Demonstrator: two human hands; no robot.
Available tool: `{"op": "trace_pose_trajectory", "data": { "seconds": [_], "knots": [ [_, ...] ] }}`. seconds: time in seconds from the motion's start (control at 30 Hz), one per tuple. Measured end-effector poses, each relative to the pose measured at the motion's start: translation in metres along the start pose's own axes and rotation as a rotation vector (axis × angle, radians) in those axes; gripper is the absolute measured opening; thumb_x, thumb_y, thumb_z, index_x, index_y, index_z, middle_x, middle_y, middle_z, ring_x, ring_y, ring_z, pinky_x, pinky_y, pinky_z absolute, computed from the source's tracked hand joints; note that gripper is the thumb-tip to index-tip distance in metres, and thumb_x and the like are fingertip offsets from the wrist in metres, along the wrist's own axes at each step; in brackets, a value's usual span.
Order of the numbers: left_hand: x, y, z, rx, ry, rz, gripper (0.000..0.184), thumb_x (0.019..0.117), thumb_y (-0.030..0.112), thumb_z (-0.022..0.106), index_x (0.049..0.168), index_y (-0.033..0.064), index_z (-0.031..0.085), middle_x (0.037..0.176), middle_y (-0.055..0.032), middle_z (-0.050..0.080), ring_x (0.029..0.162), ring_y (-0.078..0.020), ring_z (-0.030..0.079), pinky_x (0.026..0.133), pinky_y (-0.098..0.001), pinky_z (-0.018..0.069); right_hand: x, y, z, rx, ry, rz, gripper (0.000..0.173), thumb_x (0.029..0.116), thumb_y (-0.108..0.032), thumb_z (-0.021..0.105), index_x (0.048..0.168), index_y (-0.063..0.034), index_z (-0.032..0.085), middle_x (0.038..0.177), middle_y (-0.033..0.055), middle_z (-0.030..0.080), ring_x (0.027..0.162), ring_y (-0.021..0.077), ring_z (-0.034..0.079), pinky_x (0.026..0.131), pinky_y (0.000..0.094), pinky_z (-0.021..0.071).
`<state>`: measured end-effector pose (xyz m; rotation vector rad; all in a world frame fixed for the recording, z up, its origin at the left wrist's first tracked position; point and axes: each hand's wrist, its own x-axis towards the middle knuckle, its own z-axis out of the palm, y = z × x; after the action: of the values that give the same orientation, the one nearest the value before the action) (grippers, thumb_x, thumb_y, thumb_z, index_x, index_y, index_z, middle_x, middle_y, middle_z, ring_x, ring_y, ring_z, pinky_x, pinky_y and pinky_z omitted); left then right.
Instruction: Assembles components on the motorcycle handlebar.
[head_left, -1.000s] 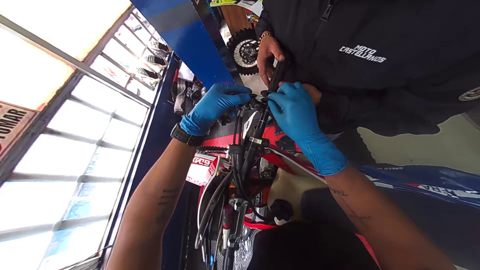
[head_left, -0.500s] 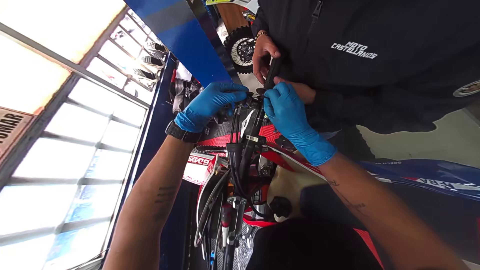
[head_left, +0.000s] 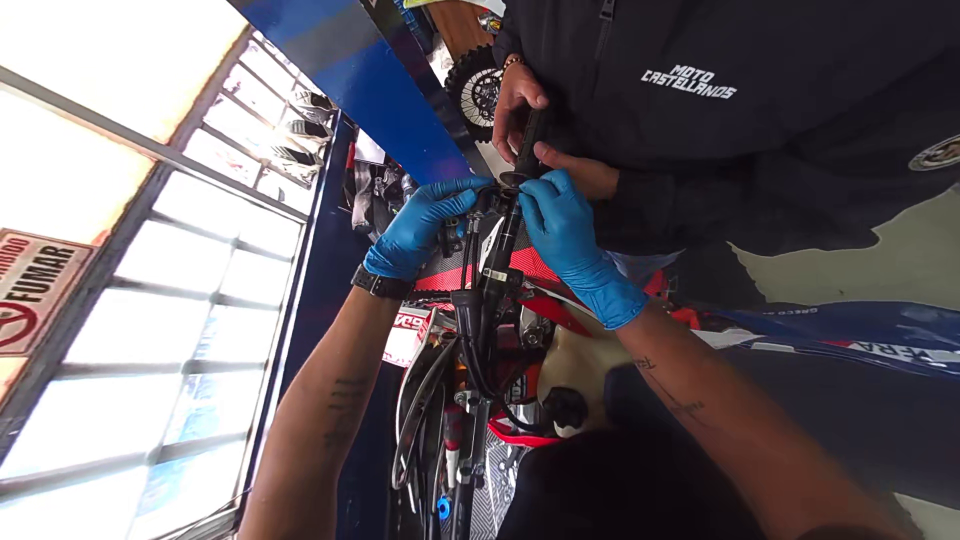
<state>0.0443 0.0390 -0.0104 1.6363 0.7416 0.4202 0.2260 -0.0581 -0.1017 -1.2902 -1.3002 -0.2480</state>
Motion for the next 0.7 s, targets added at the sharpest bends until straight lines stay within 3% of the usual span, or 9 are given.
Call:
{"op": "trace_pose_trajectory", "data": {
  "seconds": [0.23, 0.43, 0.6, 0.7],
  "knots": [
    [0.001, 0.002, 0.004, -0.017, 0.007, 0.046, 0.03, 0.1033, 0.016, 0.052, 0.127, 0.0116, 0.07, 0.088, -0.0007, 0.069, 0.062, -0.0036, 0.059, 0.054, -0.017, 0.0506, -0.012, 0.003, 0.003, 0.322, 0.087, 0.171, 0.012, 0.0955, -0.003, 0.067, 0.104, 0.0019, 0.074, 0.099, 0.0115, 0.063, 0.09, 0.0143, 0.064, 0.08, 0.0245, 0.0571],
    [0.003, 0.005, 0.008, -0.094, 0.071, 0.016, 0.03, 0.1045, 0.01, 0.049, 0.127, 0.0051, 0.068, 0.092, -0.004, 0.07, 0.065, -0.0058, 0.061, 0.058, -0.0185, 0.0533, -0.008, 0.001, -0.005, 0.276, 0.034, 0.176, 0.013, 0.0973, -0.004, 0.065, 0.106, 0.001, 0.074, 0.099, 0.0111, 0.063, 0.091, 0.0144, 0.064, 0.082, 0.0247, 0.0562],
    [0.004, 0.004, 0.014, -0.098, 0.109, 0.036, 0.028, 0.1052, 0.01, 0.049, 0.123, 0.0076, 0.07, 0.087, -0.0007, 0.069, 0.062, -0.0034, 0.059, 0.055, -0.0168, 0.0508, -0.004, -0.007, -0.012, 0.121, -0.024, 0.193, 0.015, 0.0988, -0.007, 0.063, 0.108, -0.0011, 0.074, 0.1, 0.0115, 0.065, 0.089, 0.0161, 0.066, 0.078, 0.0268, 0.0569],
    [0.009, 0.001, 0.011, -0.147, 0.084, 0.027, 0.027, 0.1049, 0.009, 0.051, 0.124, 0.0043, 0.069, 0.095, -0.0036, 0.071, 0.072, -0.0068, 0.065, 0.063, -0.0204, 0.0559, -0.004, -0.012, -0.016, 0.05, -0.067, 0.199, 0.018, 0.1004, -0.009, 0.062, 0.111, -0.0016, 0.074, 0.101, 0.0125, 0.065, 0.089, 0.0177, 0.066, 0.077, 0.0289, 0.0566]
  ]
}}
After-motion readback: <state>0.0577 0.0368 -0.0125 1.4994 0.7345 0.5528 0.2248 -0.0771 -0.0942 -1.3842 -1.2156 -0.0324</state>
